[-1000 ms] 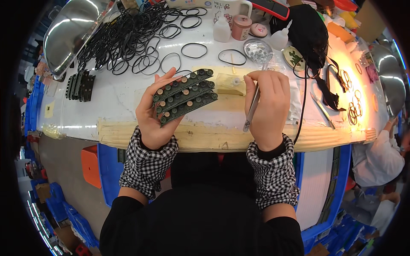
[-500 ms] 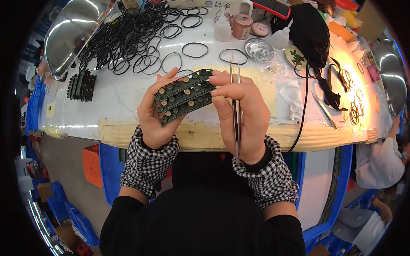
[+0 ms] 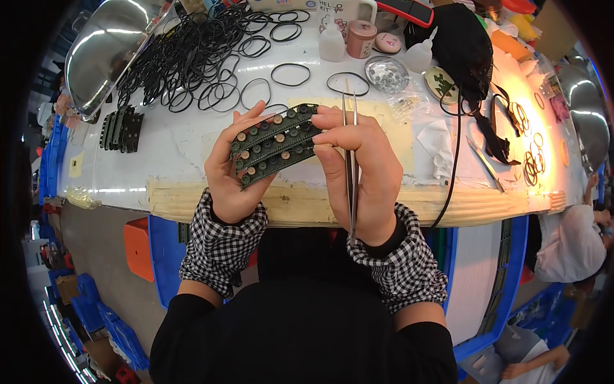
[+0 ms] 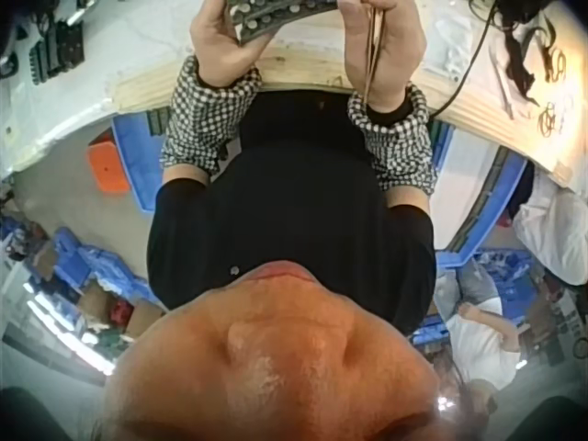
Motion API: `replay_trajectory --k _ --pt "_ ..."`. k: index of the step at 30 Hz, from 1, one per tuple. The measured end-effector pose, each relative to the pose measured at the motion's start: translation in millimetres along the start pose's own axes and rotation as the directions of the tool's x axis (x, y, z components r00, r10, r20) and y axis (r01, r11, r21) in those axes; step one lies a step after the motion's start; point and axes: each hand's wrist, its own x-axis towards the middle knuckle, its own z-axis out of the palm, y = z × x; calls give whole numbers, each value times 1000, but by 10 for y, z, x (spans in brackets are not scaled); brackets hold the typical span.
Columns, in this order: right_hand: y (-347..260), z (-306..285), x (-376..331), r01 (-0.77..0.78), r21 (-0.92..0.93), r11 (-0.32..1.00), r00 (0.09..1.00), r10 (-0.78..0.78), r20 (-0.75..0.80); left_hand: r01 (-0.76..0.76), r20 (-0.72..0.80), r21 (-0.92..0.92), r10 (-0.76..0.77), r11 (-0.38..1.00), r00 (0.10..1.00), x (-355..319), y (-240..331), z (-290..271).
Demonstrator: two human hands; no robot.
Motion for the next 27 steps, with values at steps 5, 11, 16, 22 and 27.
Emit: replay_trajectory --k 5,11,16,22,27 --pt "20 -114 0 -94 -51 994 985 86 -153 -1 -3 12 1 1000 1000 6 25 1" --pt "278 -313 99 57 -672 739 996 -87 -12 2 -19 -12 -2 1000 1000 14 12 11" --pt "264 -287 90 74 -672 736 996 -86 15 -3 -28 -31 2 1000 1000 7 -17 11" --pt "-59 -138 135 -12 -186 982 987 -18 -161 -25 46 24 24 999 999 26 20 -16" --pt "-88 126 172 -46 11 999 998 47 -49 -27 47 32 26 999 999 32 22 -17"
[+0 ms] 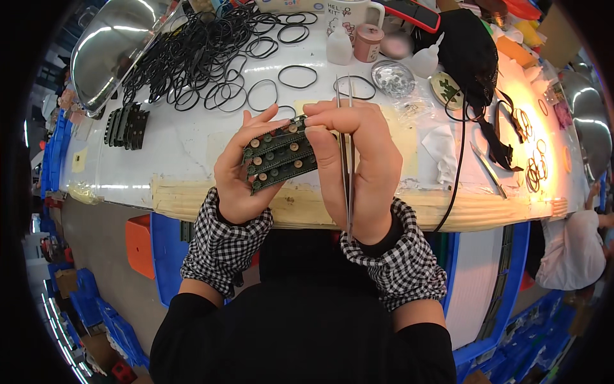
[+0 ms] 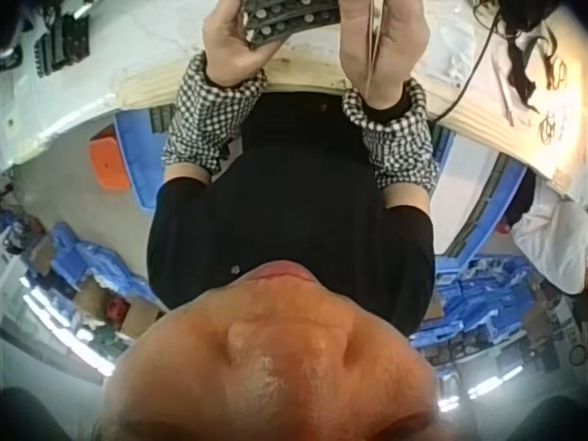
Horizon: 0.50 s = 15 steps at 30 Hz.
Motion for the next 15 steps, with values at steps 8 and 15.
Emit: replay_trajectory --k 8,15 --pt "3 76 -37 -88 33 996 996 88 -6 13 -5 -7 -13 1000 1000 10 26 11" --pt "13 70 -35 -64 25 998 998 65 -13 4 -4 10 -4 1000 1000 5 22 11"
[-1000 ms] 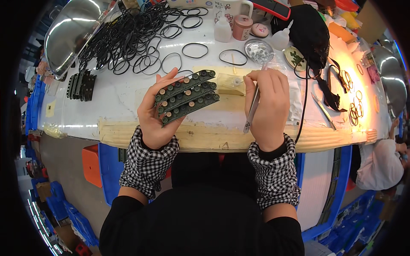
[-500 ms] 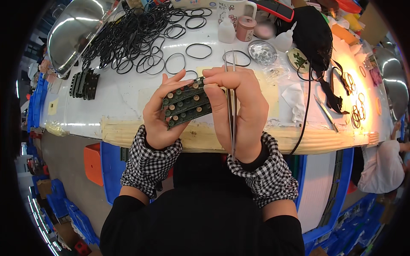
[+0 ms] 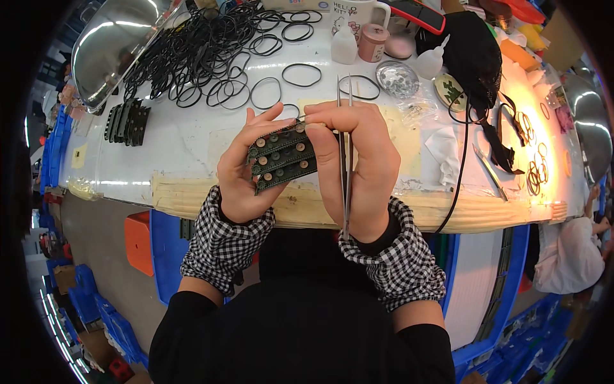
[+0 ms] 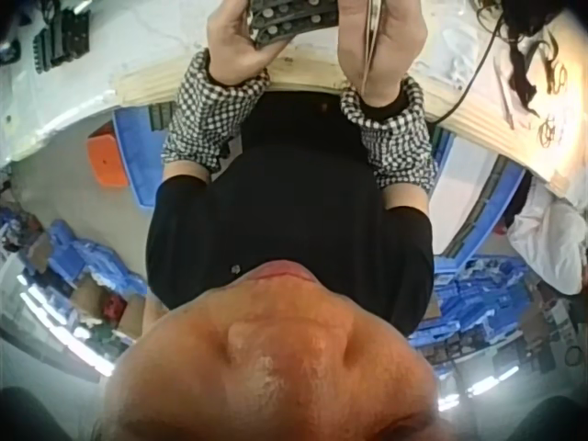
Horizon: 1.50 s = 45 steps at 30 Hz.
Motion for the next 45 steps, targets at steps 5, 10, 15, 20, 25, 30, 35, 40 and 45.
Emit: replay_trajectory --k 5,10,15,20,25,30,35,40,45 --pt "35 -192 28 13 -125 992 992 -28 -120 10 -18 3 -10 1000 1000 -21 -28 -9" --pt "303 -483 45 89 -600 795 967 -213 -140 6 -69 -42 -9 999 998 -25 -47 12" --pt "347 -514 12 169 -702 692 985 -149 90 18 -76 -78 -24 997 997 -26 -62 32" --pt "192 -449 -16 110 -520 847 971 -202 -124 20 -70 -60 -25 998 997 -36 -49 21" --pt "-2 -231 -40 160 -151 975 987 -161 9 31 -41 -23 -32 999 999 -22 -30 9" --pt "54 -59 -58 150 -87 985 988 -145 61 32 -29 -13 -33 999 999 -17 -39 7" --pt "51 -23 -51 173 -127 977 984 -167 55 30 -27 -5 -30 1000 999 -12 -15 -3" --pt "46 -9 -45 174 -138 975 984 -168 59 27 -26 -9 -27 1000 999 -14 -28 -8" --pt "55 -32 -56 173 -122 977 984 -167 58 20 -27 -20 -20 1000 999 -17 -36 -7"
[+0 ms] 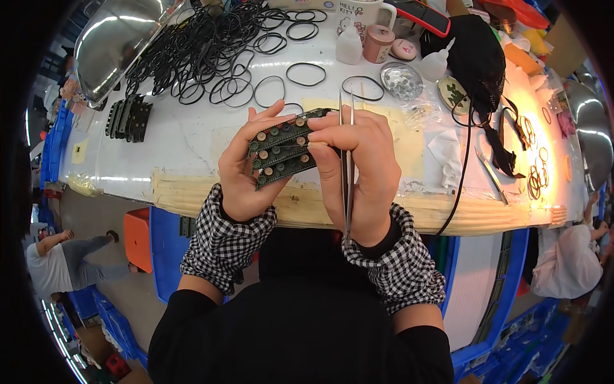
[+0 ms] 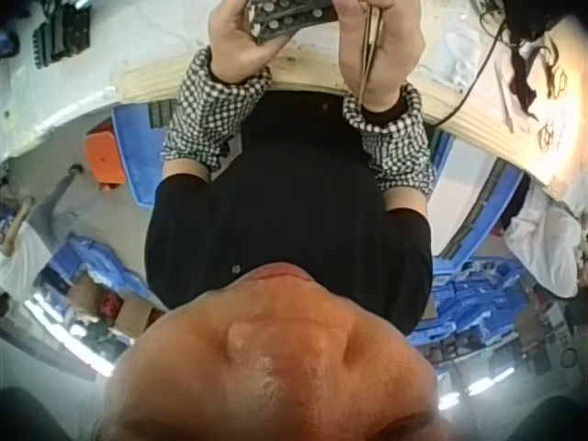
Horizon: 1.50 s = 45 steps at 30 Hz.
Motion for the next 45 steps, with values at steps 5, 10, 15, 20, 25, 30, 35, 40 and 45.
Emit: replay_trajectory --k 5,10,15,20,25,30,35,40,45 --pt "54 -171 -46 -113 11 993 982 114 -150 14 -26 -7 -15 1000 1000 -21 -19 18" --pt "270 -406 13 -50 -507 860 992 -15 -122 21 -13 -7 -21 1000 1000 -16 8 10" --pt "320 -397 12 49 -641 766 998 -7 68 43 -19 -51 -44 998 999 -33 -26 24" --pt "116 -338 8 10 -405 914 982 -86 -170 84 -40 -120 -90 989 995 -40 -30 36" --pt "-37 -138 -27 -1 -31 1000 1000 1 6 84 -39 -139 -90 987 995 -36 -9 44" --pt "-38 -47 -61 -6 33 999 999 5 40 88 -45 -152 -95 984 994 -33 -2 54" --pt "-37 -50 -86 -12 6 1000 999 12 45 87 -35 -126 -92 988 995 -32 -9 47" --pt "-40 -32 -63 24 -10 1000 998 -23 54 81 -49 -123 -88 989 995 -40 -17 47" --pt "-33 -10 -61 45 -36 998 998 -43 56 77 -40 -115 -82 990 996 -23 14 35"
